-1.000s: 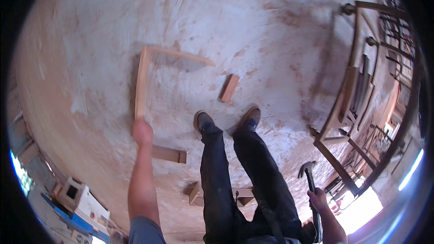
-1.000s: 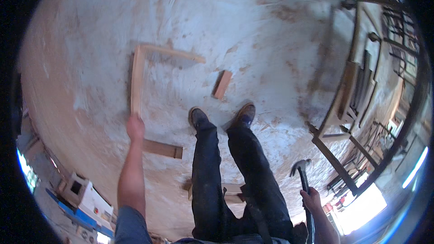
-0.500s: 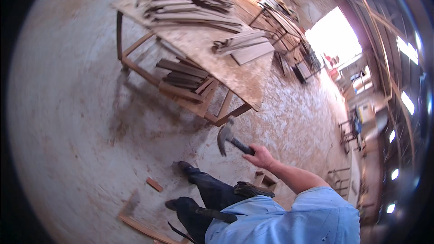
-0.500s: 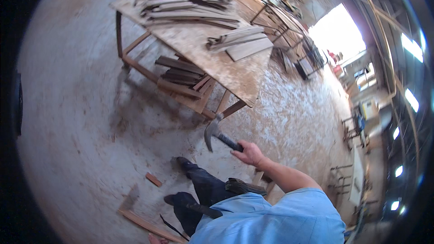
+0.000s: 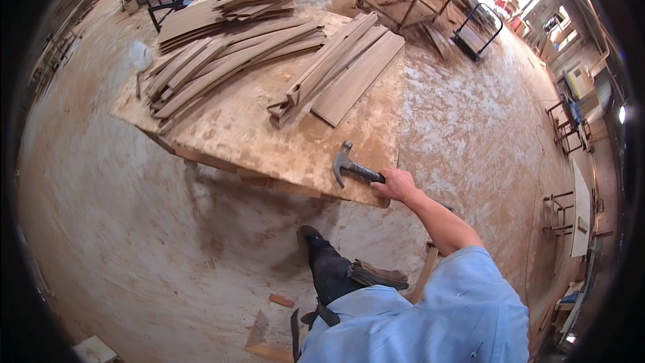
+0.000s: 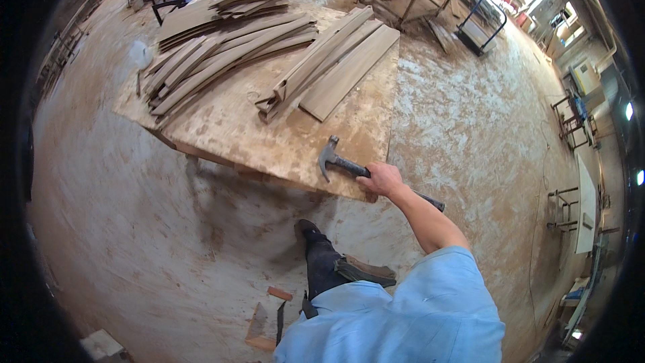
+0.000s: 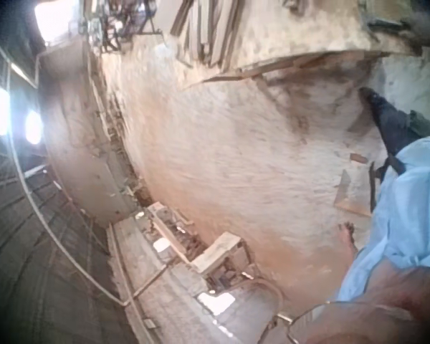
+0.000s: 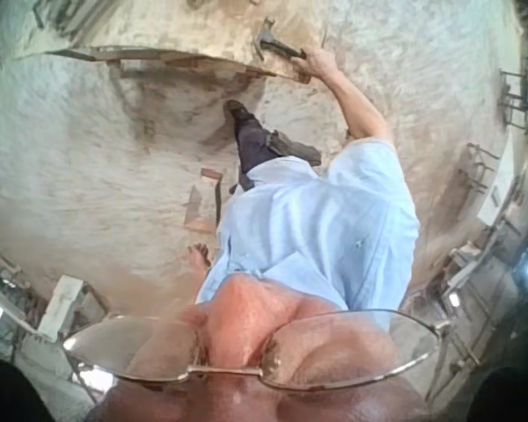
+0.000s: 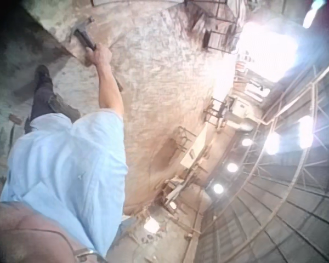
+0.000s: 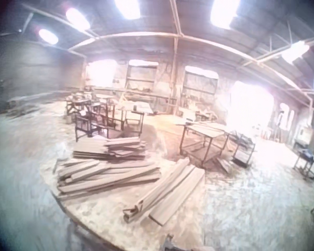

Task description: The person applies adhesive with a brush to wooden panels and joins them together using a hammer.

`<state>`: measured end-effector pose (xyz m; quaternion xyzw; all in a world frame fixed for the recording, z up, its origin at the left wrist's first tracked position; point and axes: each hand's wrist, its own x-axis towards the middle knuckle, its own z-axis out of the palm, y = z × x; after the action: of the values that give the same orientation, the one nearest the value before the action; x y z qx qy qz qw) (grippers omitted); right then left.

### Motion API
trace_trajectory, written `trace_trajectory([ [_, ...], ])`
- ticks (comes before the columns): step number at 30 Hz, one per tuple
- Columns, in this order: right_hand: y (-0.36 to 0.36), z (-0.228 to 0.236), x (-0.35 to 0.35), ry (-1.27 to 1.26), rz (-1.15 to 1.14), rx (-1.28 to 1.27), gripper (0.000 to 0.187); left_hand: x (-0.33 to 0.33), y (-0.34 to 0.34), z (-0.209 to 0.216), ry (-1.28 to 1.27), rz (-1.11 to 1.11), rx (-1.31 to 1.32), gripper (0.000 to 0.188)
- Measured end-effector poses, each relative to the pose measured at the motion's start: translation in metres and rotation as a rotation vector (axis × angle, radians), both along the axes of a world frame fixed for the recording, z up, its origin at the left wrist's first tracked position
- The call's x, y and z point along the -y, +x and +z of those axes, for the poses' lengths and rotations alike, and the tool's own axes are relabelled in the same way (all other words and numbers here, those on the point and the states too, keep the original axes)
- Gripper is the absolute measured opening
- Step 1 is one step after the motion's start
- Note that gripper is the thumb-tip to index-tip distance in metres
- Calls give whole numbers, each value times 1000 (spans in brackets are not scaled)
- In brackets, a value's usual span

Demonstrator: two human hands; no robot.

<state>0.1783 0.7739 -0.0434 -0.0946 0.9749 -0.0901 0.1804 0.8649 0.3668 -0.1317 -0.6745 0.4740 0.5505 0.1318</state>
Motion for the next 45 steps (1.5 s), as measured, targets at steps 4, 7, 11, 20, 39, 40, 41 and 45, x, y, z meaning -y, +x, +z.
trace_trajectory([
  [4,-59,-3,-9,-196,197,-142,49,-14,-95,21,10,-33,40,60],
  [7,-155,3,2,-57,274,-207,66,-11,-153,23,12,-51,79,59],
  [11,-275,-48,16,285,602,-429,81,45,-225,20,-67,-235,55,61],
  [20,-329,-7,57,263,911,-113,96,65,-311,87,-286,-276,-133,59],
  [39,-277,19,51,113,846,-252,28,161,-305,6,-351,-743,-50,61],
  [40,-278,18,43,109,822,-166,21,148,-328,15,-375,-855,-27,60],
  [41,-277,18,35,77,944,-206,13,133,-354,28,-399,-968,-7,58],
  [45,-245,73,104,19,928,-252,13,137,-421,39,-325,-987,-256,54],
])
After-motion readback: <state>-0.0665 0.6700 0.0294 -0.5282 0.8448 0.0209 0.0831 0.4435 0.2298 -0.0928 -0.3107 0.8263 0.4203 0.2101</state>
